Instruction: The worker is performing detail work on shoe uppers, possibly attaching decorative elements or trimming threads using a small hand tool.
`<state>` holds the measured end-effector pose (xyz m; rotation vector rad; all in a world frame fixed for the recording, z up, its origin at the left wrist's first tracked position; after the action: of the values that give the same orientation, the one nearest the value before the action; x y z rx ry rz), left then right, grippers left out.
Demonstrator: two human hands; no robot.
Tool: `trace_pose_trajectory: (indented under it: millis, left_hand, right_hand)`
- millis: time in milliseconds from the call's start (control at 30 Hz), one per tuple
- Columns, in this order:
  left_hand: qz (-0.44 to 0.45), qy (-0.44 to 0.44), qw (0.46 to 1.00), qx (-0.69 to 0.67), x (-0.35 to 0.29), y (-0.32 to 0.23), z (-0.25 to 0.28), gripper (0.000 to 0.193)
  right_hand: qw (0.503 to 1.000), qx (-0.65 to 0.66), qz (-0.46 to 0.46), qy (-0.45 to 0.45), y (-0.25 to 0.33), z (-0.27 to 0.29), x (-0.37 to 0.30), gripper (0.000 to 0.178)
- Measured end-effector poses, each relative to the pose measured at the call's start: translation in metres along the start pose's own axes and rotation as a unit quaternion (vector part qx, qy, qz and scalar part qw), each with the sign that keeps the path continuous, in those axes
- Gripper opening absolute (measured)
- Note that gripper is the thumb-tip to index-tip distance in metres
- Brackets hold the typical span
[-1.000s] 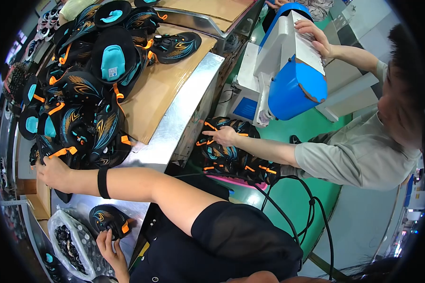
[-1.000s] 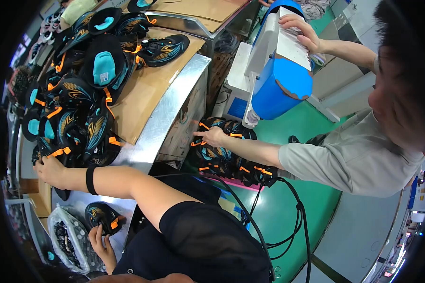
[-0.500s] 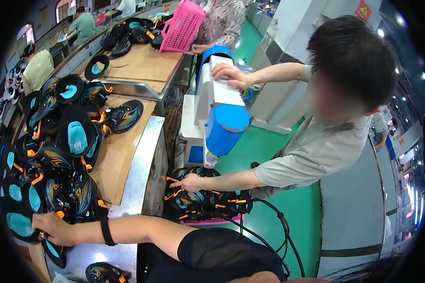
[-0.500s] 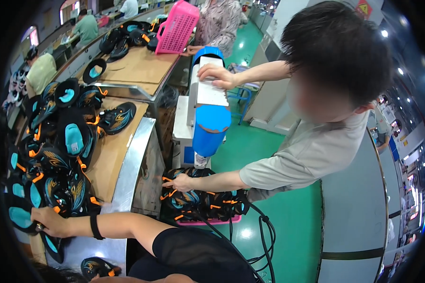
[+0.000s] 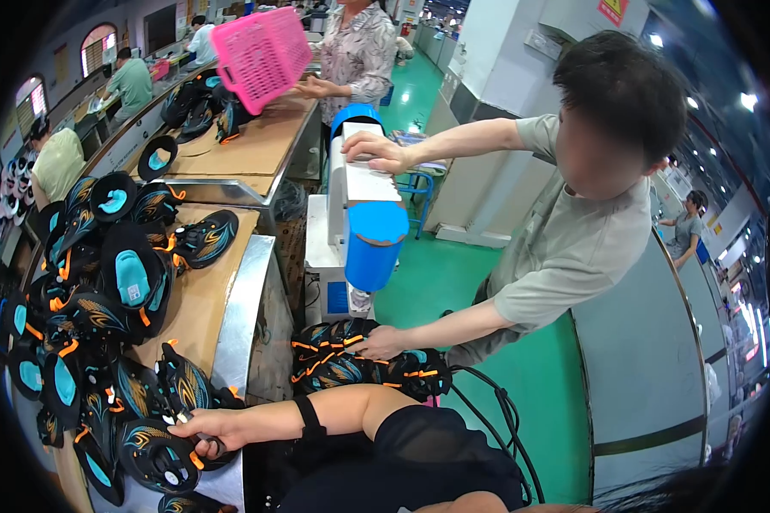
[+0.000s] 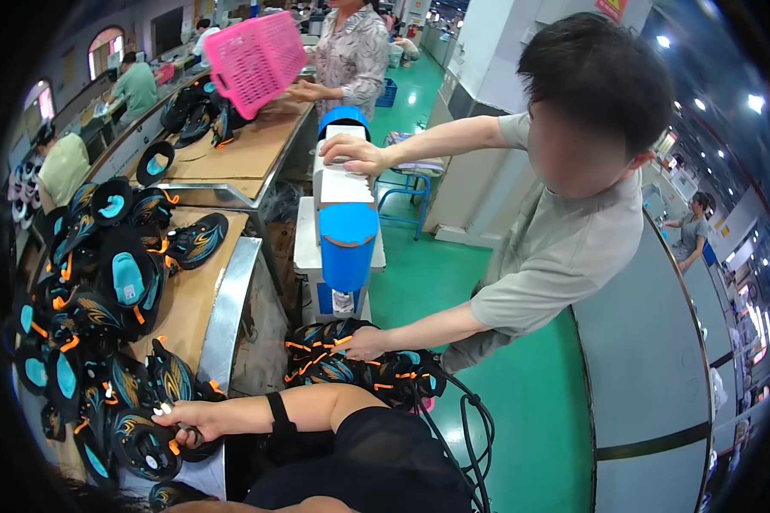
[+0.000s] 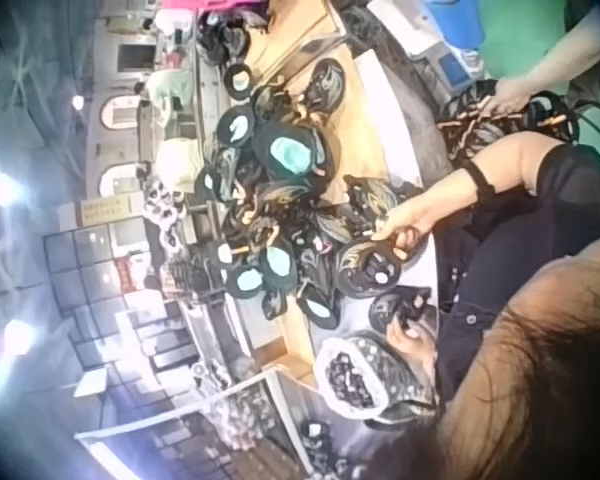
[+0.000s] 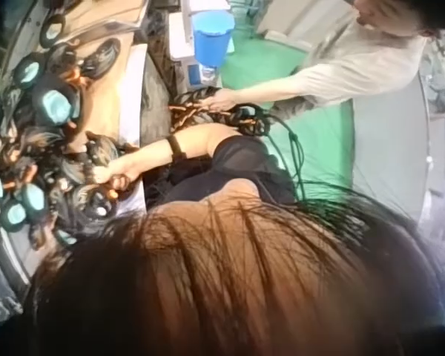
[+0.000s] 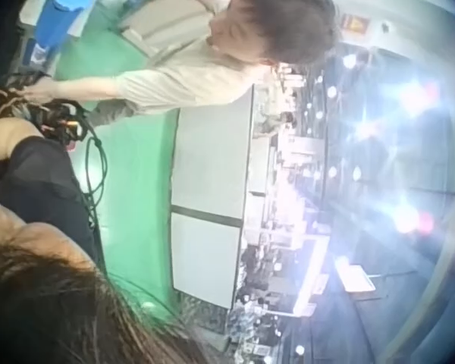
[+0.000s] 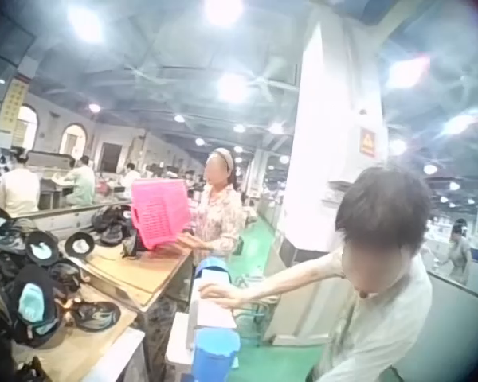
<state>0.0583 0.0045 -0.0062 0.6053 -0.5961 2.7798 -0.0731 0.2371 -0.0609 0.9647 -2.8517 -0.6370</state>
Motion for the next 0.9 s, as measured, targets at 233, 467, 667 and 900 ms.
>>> trace_pose_trajectory:
  millis: [233,467,667,900]
  left_hand:
    - [0.025,-0.007,1.0,-0.016,0.003,-0.002,0.002,0.031]
    - [0.051,-0.009,0.998,-0.031,0.001,-0.001,0.002,0.03]
    - [0.066,-0.009,0.997,-0.041,-0.001,-0.001,0.003,0.029]
    - [0.075,-0.007,0.996,-0.051,-0.003,0.0,0.003,0.028]
  right_hand:
    - [0.983,-0.175,0.048,-0.028,0.005,-0.008,0.014,0.024]
    - [0.896,-0.431,0.11,0.0,0.005,-0.007,0.049,0.024]
    - [0.913,-0.401,0.072,-0.027,-0.002,-0.004,0.056,0.035]
    - [0.91,-0.413,0.039,-0.026,-0.004,-0.011,0.047,0.028]
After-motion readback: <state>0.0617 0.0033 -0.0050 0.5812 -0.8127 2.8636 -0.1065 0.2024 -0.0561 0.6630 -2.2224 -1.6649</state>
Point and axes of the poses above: each hand's wrist, its own x-axis towards the middle knuckle, its own z-axis out of the back of the hand, y = z × x, the point moved 4 cm from there along x, towards the middle knuckle, and after that the axes turned 12 degrees about z, right-handed, at the moved point
